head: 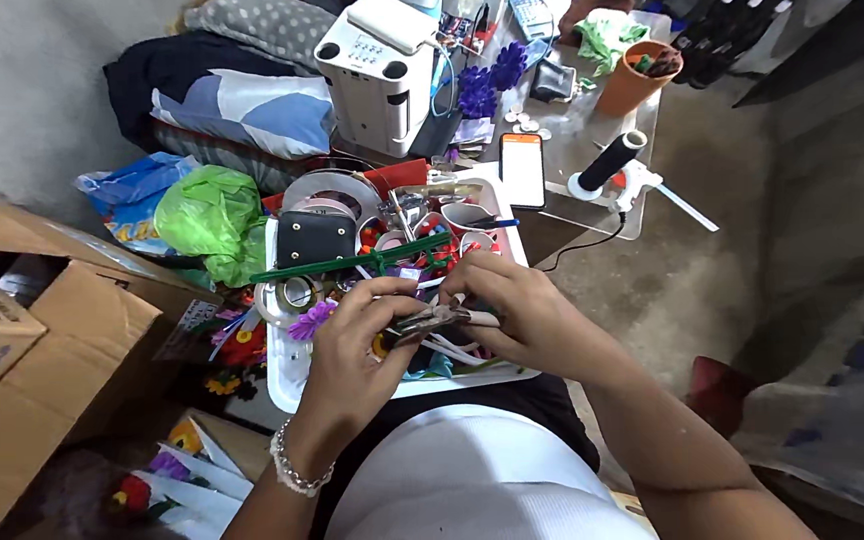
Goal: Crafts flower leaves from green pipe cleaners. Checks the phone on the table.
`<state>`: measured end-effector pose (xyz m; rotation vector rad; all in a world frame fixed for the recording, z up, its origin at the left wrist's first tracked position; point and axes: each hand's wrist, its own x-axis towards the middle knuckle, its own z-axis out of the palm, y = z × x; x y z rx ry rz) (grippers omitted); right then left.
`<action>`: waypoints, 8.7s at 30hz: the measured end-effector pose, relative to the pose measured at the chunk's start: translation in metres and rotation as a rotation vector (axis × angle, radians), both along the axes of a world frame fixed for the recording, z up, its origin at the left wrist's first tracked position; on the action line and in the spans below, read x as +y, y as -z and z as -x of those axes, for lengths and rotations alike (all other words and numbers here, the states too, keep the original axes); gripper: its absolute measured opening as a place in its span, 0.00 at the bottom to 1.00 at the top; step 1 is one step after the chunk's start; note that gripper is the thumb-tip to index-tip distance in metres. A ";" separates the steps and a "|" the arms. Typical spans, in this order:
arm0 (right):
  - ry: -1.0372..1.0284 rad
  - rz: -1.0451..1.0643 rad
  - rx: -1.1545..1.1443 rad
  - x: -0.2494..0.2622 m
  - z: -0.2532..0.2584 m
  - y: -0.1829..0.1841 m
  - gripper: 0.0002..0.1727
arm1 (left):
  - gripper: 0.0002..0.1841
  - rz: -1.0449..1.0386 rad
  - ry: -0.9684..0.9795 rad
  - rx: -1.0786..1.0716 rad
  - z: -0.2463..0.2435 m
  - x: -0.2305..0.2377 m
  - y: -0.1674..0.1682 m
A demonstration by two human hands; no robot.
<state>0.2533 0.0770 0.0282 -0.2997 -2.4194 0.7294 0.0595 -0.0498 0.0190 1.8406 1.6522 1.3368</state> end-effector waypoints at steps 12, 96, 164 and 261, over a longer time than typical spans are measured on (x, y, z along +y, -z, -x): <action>0.211 -0.027 0.179 -0.009 0.009 0.035 0.32 | 0.07 0.090 -0.138 -1.033 -0.017 0.000 -0.006; 0.159 0.407 0.388 -0.039 0.044 0.040 0.17 | 0.13 0.182 -0.207 -1.203 -0.027 0.002 0.005; 0.005 0.367 0.405 -0.033 0.012 0.020 0.04 | 0.04 -0.125 -0.021 -0.447 -0.020 -0.013 0.005; 0.082 0.583 0.283 -0.035 0.011 0.032 0.09 | 0.07 0.145 -0.036 -0.456 -0.014 -0.009 0.015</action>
